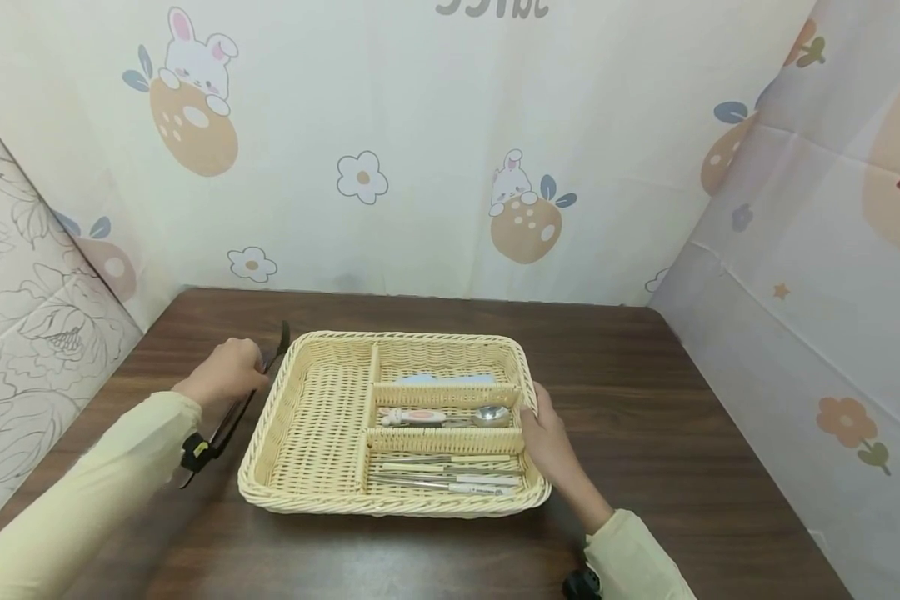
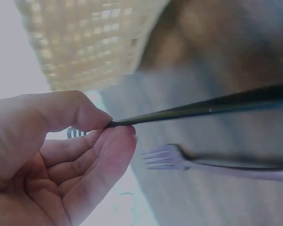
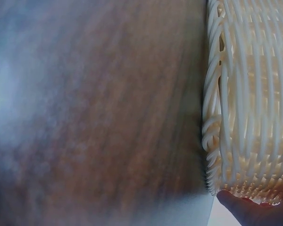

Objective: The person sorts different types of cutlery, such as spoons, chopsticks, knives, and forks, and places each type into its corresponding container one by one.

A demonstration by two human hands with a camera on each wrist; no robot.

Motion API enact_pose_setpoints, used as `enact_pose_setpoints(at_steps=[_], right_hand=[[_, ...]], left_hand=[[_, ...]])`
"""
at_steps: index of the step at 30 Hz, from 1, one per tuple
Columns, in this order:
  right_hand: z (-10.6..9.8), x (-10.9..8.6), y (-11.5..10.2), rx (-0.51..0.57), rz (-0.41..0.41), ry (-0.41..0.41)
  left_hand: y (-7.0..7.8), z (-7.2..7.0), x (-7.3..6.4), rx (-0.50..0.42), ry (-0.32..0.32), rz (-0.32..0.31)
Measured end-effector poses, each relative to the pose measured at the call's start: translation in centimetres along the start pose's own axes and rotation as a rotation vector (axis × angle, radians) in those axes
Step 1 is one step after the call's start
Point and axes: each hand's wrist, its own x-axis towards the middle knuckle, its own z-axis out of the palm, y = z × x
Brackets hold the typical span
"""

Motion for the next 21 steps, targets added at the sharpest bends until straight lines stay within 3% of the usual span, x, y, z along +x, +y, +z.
enact_pose_setpoints(at_steps=[4,12,16,21], right_hand=[[0.0,-0.1,-0.2,0.003,-0.001,-0.006],[0.0,0.1,-0.2,0.002,0.001,0.000],[0.0,0.1,-0.3,0.002,0.008,0.002],[0.0,0.0,-0.3,0.012,0.013,-0.001]], left_hand=[[1.5,-1.7,0.0,0.000,0.005,0.006],[4.6,-4.7,-0.2,0.023,0.045,0.080],[6.3,-4.9,-0.1,0.027,0.032,0.120],[8.2,-3.9,-0.2,0.009,-0.032,0.151]])
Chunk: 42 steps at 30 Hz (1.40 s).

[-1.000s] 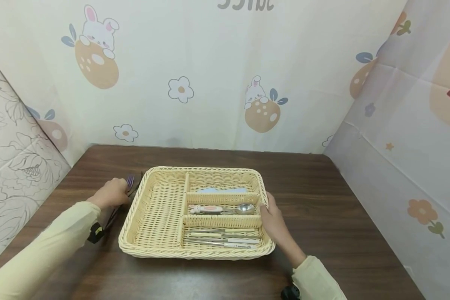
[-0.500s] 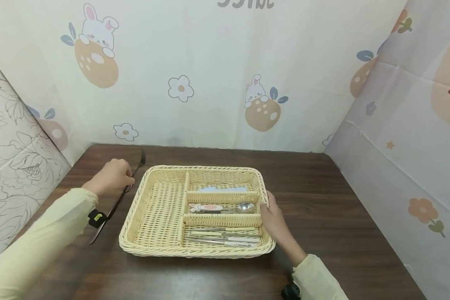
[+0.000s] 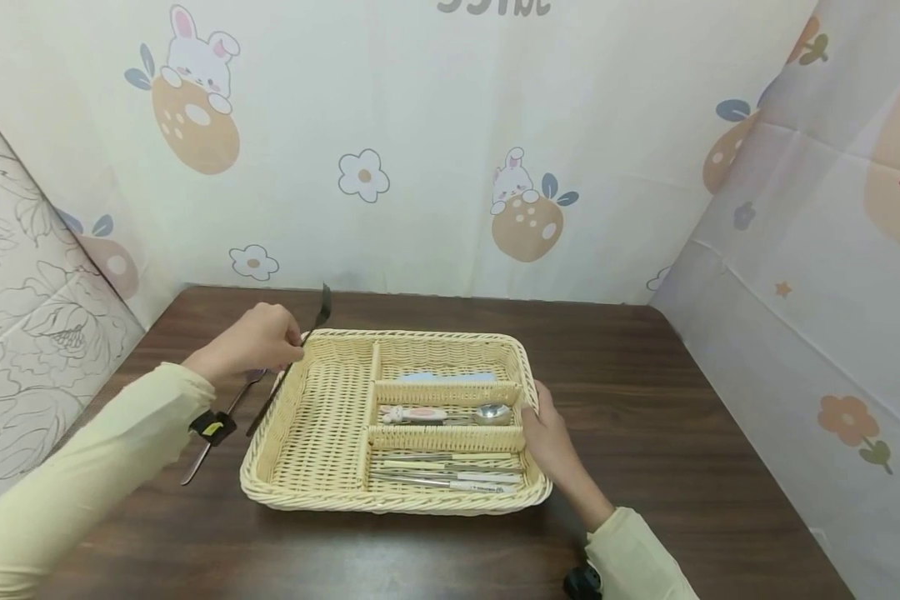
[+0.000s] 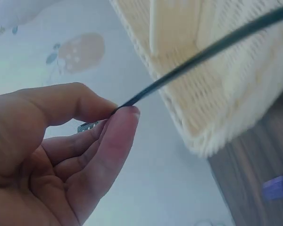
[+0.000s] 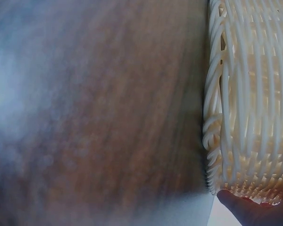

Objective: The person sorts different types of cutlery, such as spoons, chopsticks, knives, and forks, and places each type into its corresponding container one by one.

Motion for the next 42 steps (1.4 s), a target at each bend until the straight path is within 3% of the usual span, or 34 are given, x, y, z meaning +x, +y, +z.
enact_pose_setpoints(at_steps=[8,14,20,25,28,31,42], right_hand=[[0.1,0.1,0.1,-0.004,-0.004,-0.003],[0.1,0.1,0.0,0.005,0.012,-0.001],[0.1,0.2,0.1,0.002,0.014,0.005],[0.0,0.1,0.2,-0.010,0.004,0.004],[0.0,0.1,0.2,-0.016,-0.008,0.004],[0.0,0.2,0.3,-0.015,-0.020,0.003],[-0.1,0.1,0.2,-0.011,-0.016,0.001]], left_hand=[[1.6,2.2,0.8,0.001,-0.078,0.011],[1.7,3.7,1.1,0.082,-0.135,0.070],[1.4,4.9,1.5,0.083,-0.158,0.102],[1.2,5.6,1.9,0.199,-0.171,0.119],[1.4,5.9,2.1,0.270,-0.199,0.103],[1.7,6.1,2.2,0.285,-0.242,0.074],[2.1,6.9,2.7,0.197,-0.356,-0.010]])
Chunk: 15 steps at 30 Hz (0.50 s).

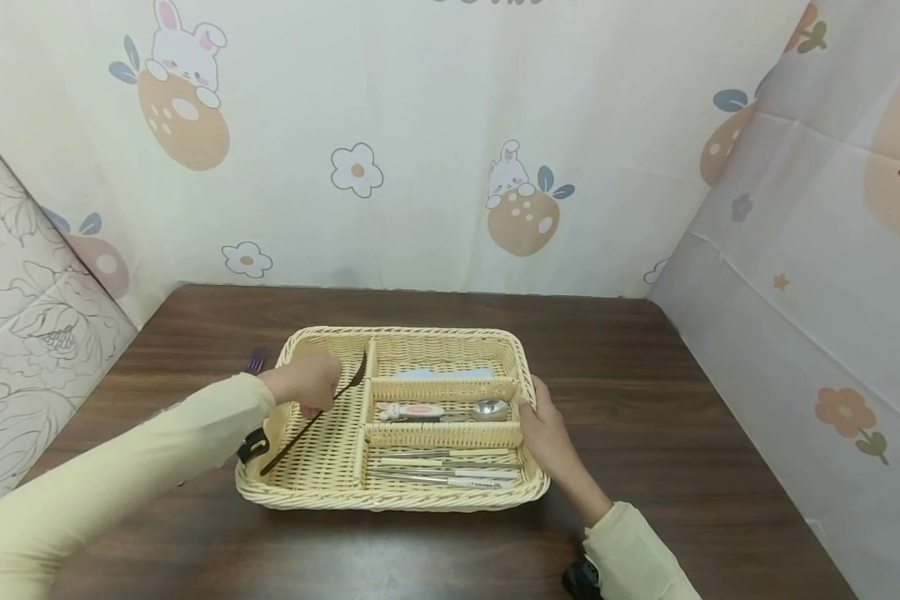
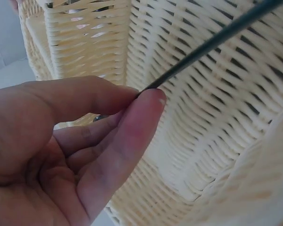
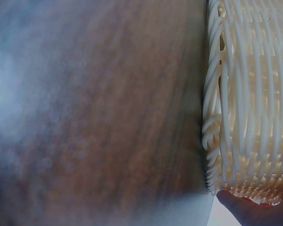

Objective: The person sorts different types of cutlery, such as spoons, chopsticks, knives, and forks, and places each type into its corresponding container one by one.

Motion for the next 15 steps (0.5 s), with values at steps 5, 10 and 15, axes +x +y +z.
enact_pose_setpoints(at_steps=[5,10,15], right_hand=[[0.1,0.0,0.0,0.004,-0.007,0.000],[0.1,0.1,0.1,-0.009,-0.014,0.002],[0.0,0.1,0.1,-0.020,-0.008,0.002]], left_hand=[[0.2,0.2,0.5,-0.026,-0.041,-0.019],[0.2,0.5,1.0,-0.004,-0.063,-0.044],[0.0,0.8,1.5,0.004,-0.074,-0.064]])
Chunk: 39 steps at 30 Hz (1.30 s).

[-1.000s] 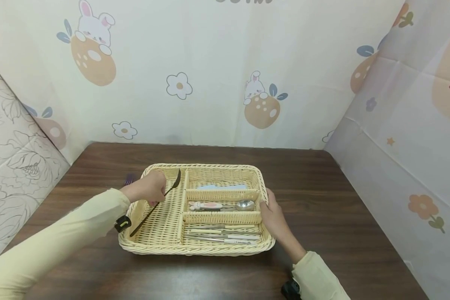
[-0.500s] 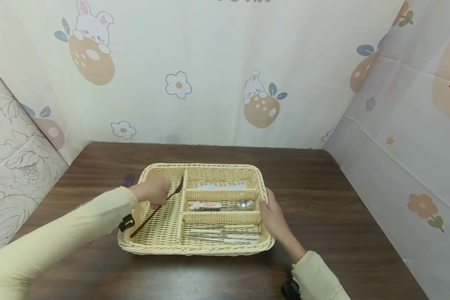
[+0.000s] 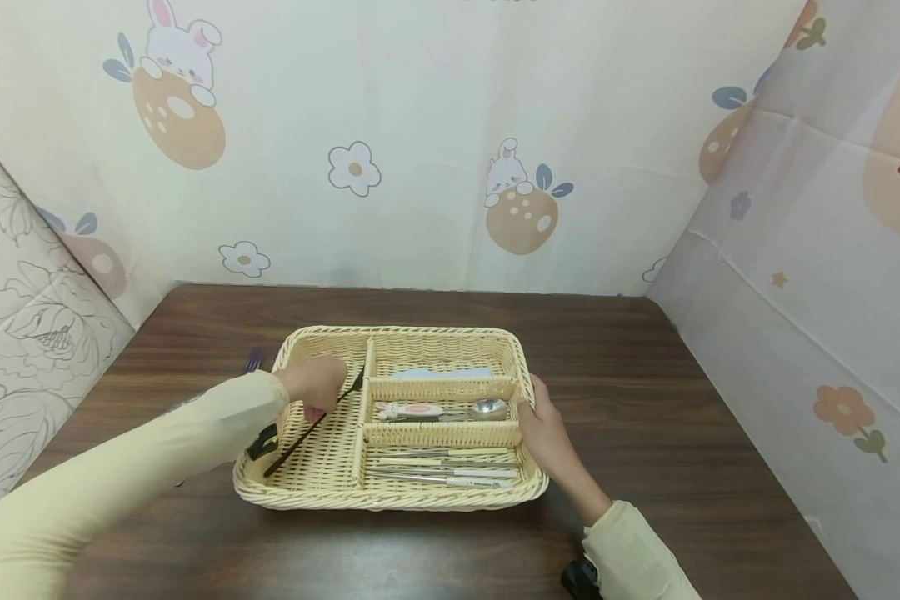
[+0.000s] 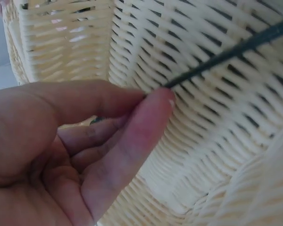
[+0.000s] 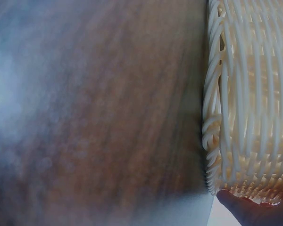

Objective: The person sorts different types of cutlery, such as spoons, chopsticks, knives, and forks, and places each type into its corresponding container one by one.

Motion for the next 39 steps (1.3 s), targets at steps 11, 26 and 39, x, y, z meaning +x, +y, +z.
enact_pose_setpoints(at_steps=[11,26,39], right_hand=[[0.1,-0.1,-0.1,0.015,-0.005,-0.007],[-0.1,-0.1,-0.1,0.019,0.006,-0.008],[0.0,-0.1,-0.1,0.030,0.018,-0.008]], left_hand=[[0.1,-0.5,-0.8,-0.002,0.051,0.024],[-8.9,-3.7,-6.6,-0.107,0.405,-0.071],[-14.3,1.9,-6.1,-0.227,0.323,-0.178]])
